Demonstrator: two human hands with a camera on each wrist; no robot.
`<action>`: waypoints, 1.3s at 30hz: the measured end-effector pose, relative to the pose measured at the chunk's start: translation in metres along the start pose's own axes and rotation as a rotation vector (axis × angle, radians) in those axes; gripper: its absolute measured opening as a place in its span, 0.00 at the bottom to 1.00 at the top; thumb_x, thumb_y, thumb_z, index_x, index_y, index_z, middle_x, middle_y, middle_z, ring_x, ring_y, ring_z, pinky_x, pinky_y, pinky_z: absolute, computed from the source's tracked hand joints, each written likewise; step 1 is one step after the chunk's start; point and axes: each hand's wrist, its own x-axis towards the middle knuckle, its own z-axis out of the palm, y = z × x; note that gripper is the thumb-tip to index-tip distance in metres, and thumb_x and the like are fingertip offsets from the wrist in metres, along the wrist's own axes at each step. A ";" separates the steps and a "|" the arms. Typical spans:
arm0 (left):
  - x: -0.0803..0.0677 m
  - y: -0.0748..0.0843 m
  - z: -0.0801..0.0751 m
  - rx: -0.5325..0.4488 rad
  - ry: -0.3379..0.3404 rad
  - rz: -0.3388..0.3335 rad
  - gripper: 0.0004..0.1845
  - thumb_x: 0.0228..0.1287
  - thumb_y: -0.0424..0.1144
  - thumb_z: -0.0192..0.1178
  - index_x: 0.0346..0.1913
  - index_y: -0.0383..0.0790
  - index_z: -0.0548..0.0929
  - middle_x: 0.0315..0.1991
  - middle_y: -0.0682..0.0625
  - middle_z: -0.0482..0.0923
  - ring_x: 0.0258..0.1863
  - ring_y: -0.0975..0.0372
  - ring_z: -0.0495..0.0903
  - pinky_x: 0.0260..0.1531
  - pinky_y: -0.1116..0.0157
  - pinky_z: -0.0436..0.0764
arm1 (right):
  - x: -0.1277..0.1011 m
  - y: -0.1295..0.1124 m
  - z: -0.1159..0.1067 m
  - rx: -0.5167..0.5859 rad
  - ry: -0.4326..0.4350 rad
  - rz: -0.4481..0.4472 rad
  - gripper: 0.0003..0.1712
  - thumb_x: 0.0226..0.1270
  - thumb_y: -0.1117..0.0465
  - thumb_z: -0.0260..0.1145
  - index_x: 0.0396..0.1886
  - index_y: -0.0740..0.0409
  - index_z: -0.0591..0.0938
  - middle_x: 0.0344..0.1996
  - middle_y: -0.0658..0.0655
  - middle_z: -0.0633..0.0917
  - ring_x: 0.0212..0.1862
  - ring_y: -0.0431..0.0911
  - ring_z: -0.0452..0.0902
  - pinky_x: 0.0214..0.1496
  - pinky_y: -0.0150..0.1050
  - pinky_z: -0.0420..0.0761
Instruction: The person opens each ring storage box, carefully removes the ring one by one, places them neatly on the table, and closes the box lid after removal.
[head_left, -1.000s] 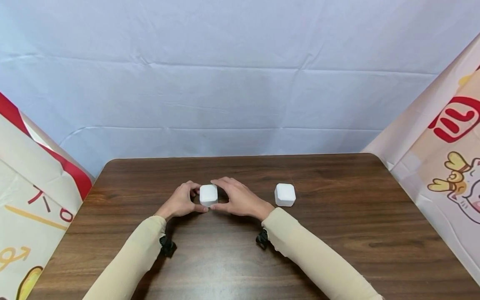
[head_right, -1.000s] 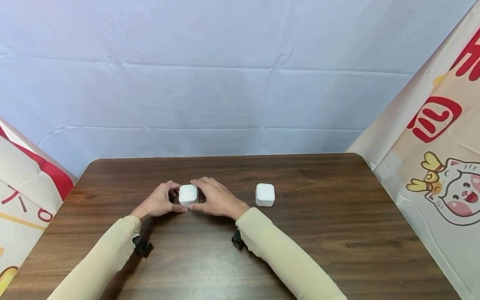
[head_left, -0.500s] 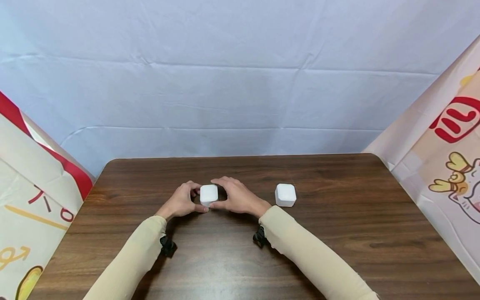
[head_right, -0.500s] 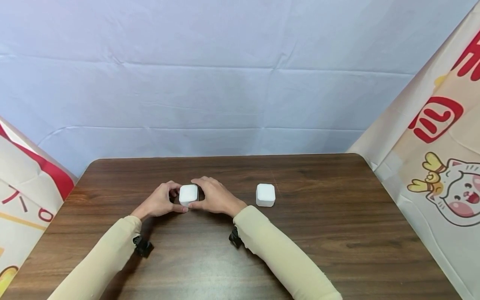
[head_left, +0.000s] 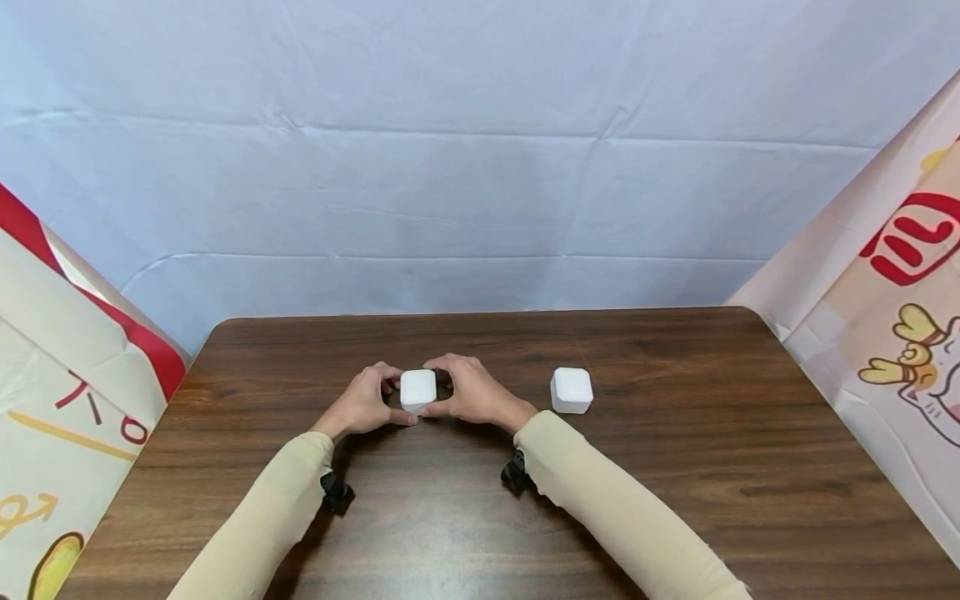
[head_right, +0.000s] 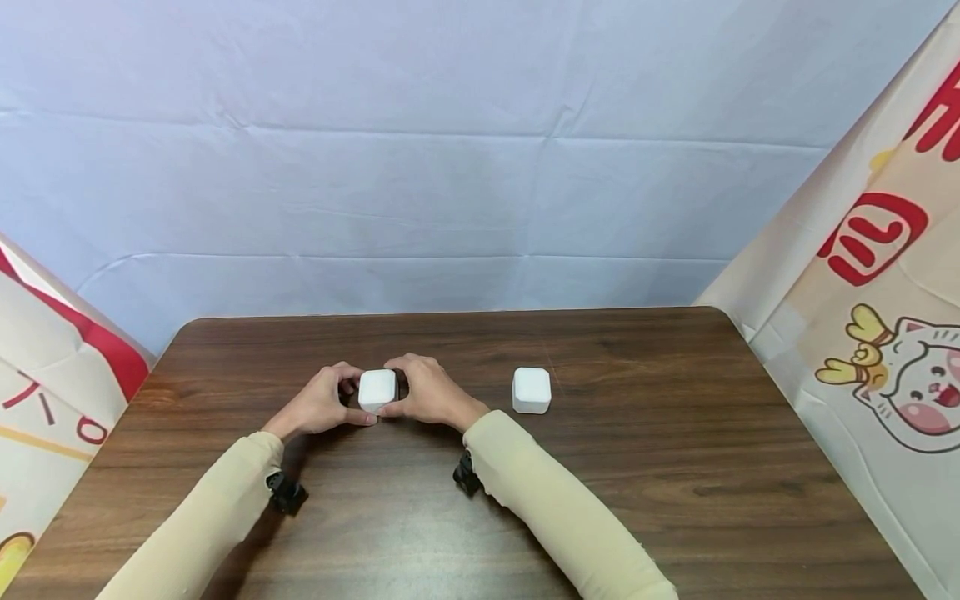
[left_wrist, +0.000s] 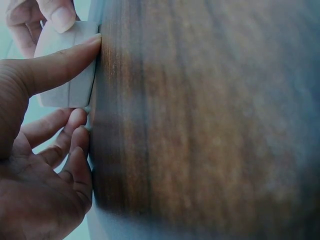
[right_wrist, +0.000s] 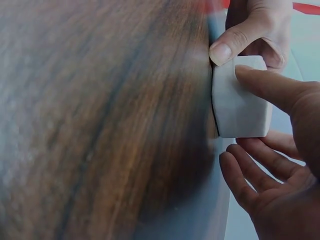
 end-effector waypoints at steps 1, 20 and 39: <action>0.000 0.000 0.000 0.000 0.000 0.001 0.28 0.49 0.38 0.82 0.51 0.32 0.82 0.42 0.46 0.75 0.39 0.54 0.72 0.40 0.57 0.73 | 0.000 0.000 0.000 0.009 -0.003 0.003 0.35 0.59 0.54 0.80 0.63 0.62 0.79 0.52 0.56 0.83 0.51 0.47 0.80 0.51 0.41 0.80; 0.002 0.001 0.000 0.022 0.030 0.003 0.26 0.45 0.39 0.84 0.47 0.34 0.85 0.39 0.47 0.77 0.36 0.55 0.72 0.38 0.58 0.73 | 0.005 -0.001 -0.001 0.144 0.006 0.127 0.30 0.55 0.56 0.82 0.56 0.61 0.84 0.45 0.53 0.86 0.47 0.46 0.82 0.49 0.36 0.81; 0.002 0.003 -0.001 0.021 0.029 -0.002 0.24 0.45 0.39 0.84 0.45 0.36 0.85 0.39 0.48 0.77 0.35 0.56 0.72 0.37 0.59 0.72 | 0.011 0.000 -0.005 0.190 -0.029 0.178 0.27 0.60 0.59 0.79 0.56 0.64 0.83 0.47 0.56 0.86 0.49 0.47 0.83 0.52 0.39 0.81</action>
